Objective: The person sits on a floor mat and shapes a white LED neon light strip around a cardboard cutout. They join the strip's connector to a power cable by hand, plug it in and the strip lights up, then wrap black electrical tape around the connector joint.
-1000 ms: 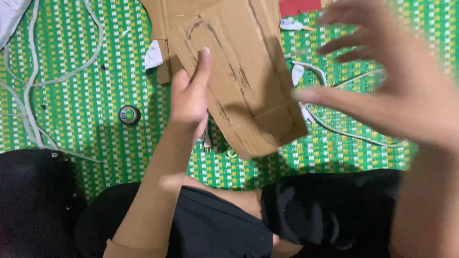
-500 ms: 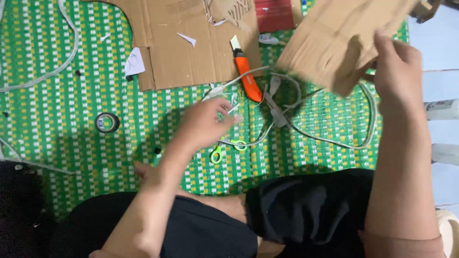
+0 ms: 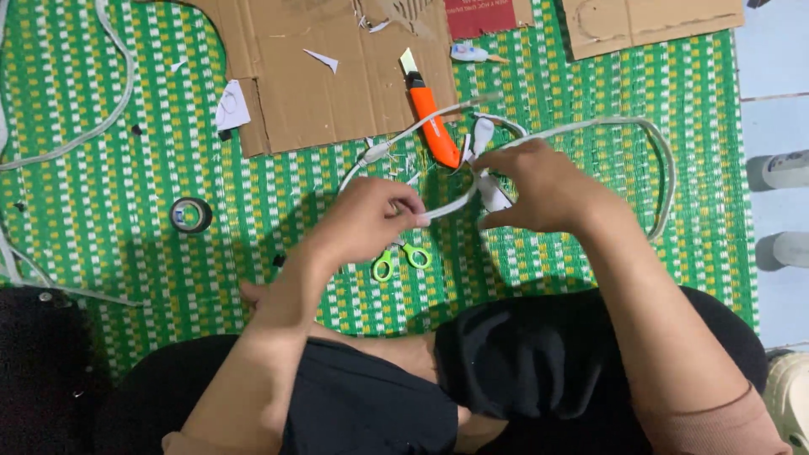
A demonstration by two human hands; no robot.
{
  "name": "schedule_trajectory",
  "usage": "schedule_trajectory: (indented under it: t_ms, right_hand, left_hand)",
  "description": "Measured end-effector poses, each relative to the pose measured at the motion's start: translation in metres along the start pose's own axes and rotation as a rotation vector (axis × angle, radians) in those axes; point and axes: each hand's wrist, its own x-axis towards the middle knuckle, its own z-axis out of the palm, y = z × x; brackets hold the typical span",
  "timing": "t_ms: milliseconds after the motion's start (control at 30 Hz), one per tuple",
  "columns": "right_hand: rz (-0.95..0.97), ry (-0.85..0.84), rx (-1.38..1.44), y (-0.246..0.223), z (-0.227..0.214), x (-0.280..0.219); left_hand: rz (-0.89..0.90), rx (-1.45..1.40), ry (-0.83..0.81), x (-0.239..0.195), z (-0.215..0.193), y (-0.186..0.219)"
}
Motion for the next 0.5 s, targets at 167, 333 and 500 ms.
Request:
schedule_trajectory:
  t_ms: [167,333,500]
  right_hand:
    - [-0.129,0.129,0.022,-0.015,0.007,-0.002]
    - [-0.14,0.115,0.185,-0.005,-0.01,-0.003]
    - [0.083,0.278,0.004,0.034,-0.008,0.002]
  left_hand:
    - [0.011,-0.284,0.005,-0.002,-0.013,0.008]
    - [0.004,-0.503,-0.031,-0.01,-0.035,0.002]
    - [0.202,-0.422,0.172,-0.03,-0.055,0.007]
